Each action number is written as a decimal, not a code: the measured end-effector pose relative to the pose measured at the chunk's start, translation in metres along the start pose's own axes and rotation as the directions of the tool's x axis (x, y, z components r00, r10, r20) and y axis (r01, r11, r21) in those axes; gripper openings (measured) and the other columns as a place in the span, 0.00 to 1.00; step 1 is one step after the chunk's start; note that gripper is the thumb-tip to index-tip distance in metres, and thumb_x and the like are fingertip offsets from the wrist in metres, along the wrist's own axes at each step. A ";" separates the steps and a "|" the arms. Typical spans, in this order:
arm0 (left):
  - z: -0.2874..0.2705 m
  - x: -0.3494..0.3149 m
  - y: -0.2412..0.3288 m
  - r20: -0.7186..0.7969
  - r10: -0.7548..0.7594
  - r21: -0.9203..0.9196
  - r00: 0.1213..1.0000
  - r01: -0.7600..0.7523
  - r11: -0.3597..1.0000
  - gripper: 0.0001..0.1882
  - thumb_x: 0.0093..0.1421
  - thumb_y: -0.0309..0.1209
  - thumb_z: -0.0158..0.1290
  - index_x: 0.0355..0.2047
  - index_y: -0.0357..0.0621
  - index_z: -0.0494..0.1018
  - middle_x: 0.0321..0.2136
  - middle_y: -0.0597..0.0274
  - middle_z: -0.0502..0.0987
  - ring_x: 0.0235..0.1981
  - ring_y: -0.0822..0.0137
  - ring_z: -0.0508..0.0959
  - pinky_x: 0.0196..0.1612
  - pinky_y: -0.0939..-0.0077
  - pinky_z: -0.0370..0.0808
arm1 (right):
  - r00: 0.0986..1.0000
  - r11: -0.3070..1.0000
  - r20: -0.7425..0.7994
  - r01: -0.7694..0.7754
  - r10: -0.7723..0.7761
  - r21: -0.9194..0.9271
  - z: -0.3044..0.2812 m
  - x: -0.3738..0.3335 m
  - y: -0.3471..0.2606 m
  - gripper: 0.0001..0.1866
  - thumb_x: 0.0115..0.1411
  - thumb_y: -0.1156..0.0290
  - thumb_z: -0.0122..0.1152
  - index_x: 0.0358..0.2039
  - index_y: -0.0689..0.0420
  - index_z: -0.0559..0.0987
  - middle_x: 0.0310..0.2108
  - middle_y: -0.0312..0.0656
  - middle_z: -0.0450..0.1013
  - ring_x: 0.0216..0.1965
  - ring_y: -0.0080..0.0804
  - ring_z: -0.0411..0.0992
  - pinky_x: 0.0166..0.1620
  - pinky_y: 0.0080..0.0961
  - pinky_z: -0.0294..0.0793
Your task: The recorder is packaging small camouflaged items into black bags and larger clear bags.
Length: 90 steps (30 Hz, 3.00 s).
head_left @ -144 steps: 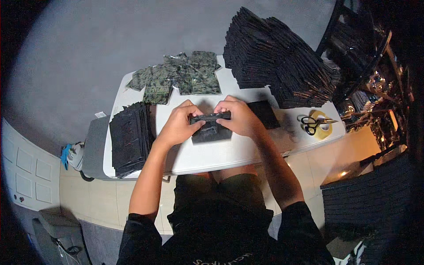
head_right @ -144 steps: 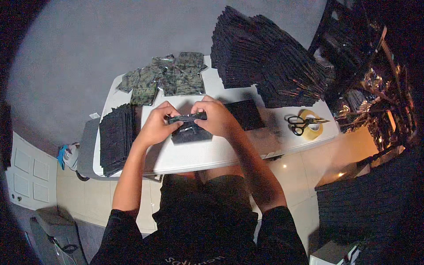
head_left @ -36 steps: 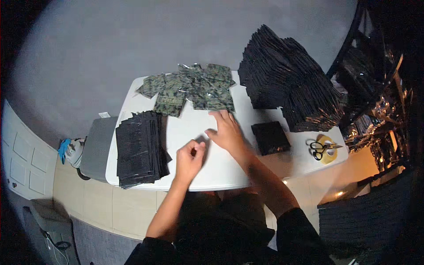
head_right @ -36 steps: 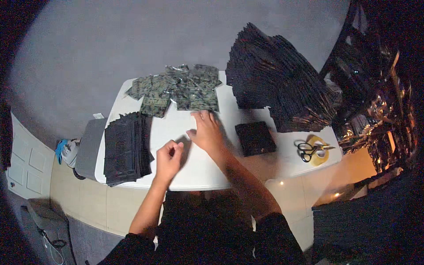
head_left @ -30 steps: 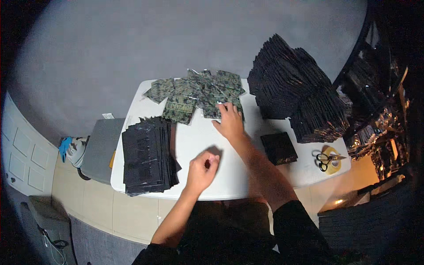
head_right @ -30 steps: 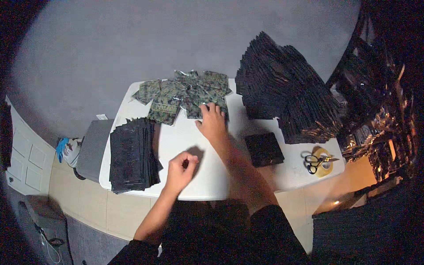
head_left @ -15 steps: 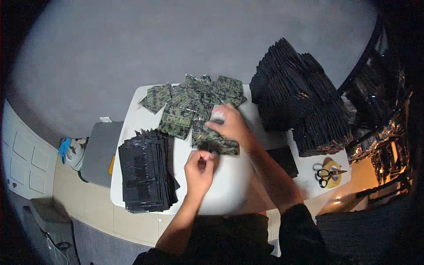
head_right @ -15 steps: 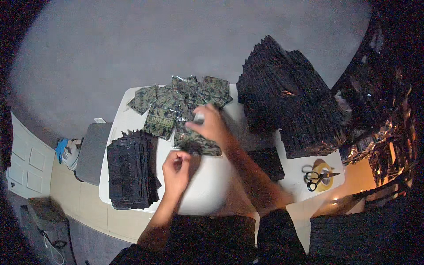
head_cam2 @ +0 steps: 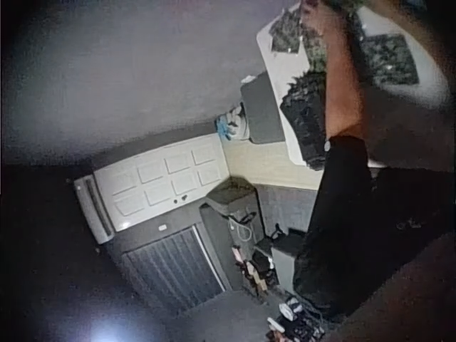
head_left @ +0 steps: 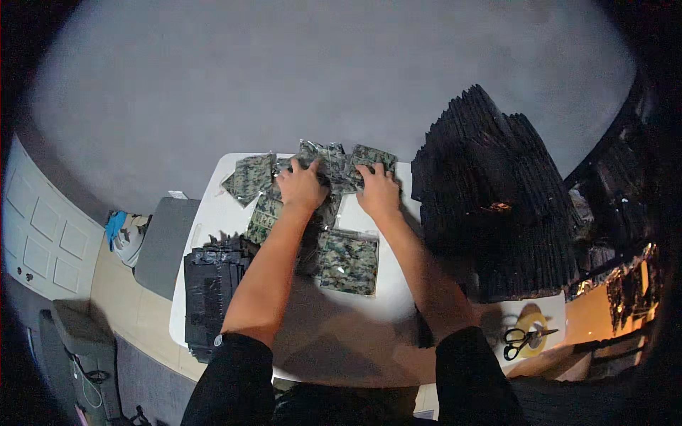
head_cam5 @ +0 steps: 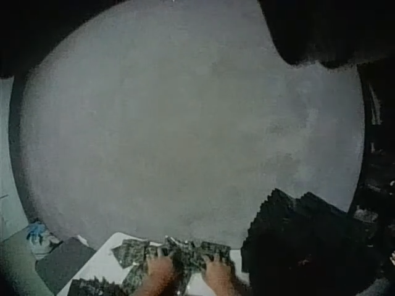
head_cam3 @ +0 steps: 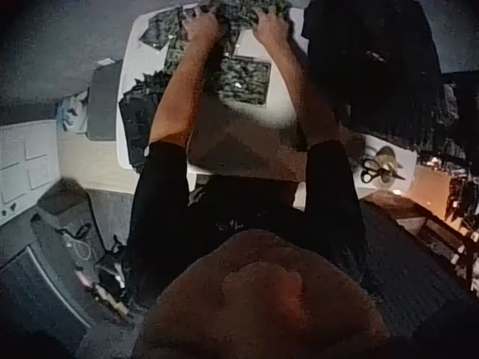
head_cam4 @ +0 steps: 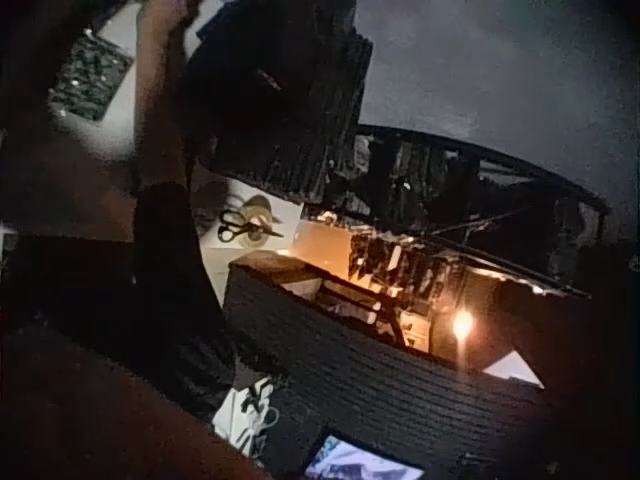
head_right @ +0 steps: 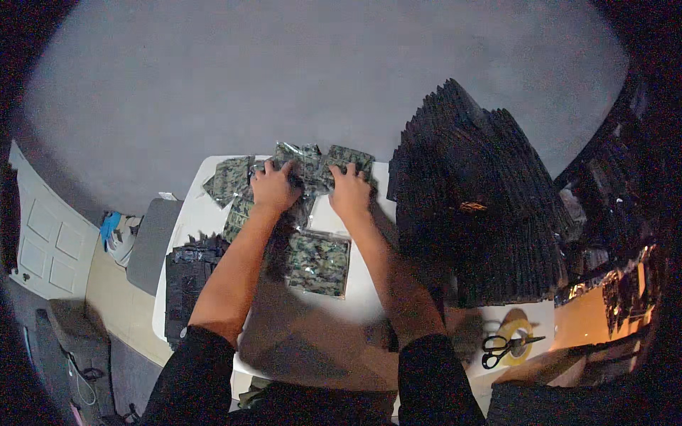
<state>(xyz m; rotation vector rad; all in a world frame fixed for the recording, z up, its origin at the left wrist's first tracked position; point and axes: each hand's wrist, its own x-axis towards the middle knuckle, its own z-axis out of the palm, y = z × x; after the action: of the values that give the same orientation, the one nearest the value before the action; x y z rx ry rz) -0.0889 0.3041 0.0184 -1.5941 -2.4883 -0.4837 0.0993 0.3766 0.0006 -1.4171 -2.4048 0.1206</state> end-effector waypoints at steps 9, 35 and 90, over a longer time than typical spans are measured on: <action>-0.020 0.019 -0.023 -0.263 -0.034 -0.384 0.964 -0.072 0.921 0.26 0.55 0.22 0.68 0.55 0.56 0.85 0.49 0.45 0.81 0.51 0.40 0.83 0.55 0.47 0.82 | 0.950 0.961 -0.308 0.029 0.059 0.276 -0.056 0.001 0.020 0.24 0.60 0.75 0.69 0.58 0.49 0.87 0.49 0.55 0.85 0.47 0.61 0.83 0.51 0.51 0.84; -0.102 -0.297 -0.005 0.038 0.429 -0.591 0.903 -0.326 0.738 0.24 0.65 0.34 0.67 0.61 0.45 0.81 0.61 0.35 0.77 0.66 0.34 0.75 0.69 0.48 0.74 | 0.990 0.926 -0.140 0.031 0.023 0.375 -0.022 -0.121 -0.013 0.24 0.56 0.53 0.83 0.50 0.50 0.90 0.41 0.48 0.83 0.45 0.53 0.83 0.51 0.47 0.83; -0.095 -0.303 -0.066 -0.063 -0.025 -0.895 0.998 -0.045 0.444 0.28 0.65 0.20 0.62 0.66 0.40 0.75 0.49 0.53 0.79 0.51 0.62 0.83 0.54 0.66 0.82 | 0.922 0.754 -0.317 0.370 -0.224 0.543 -0.165 -0.360 -0.103 0.20 0.59 0.81 0.72 0.52 0.53 0.84 0.39 0.42 0.75 0.43 0.40 0.79 0.47 0.37 0.81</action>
<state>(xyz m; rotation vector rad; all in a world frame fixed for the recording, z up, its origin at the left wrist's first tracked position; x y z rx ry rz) -0.0239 -0.0137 0.0064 -1.7541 -2.1987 -2.1190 0.2279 -0.0010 0.0899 -0.7002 -2.0880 0.5469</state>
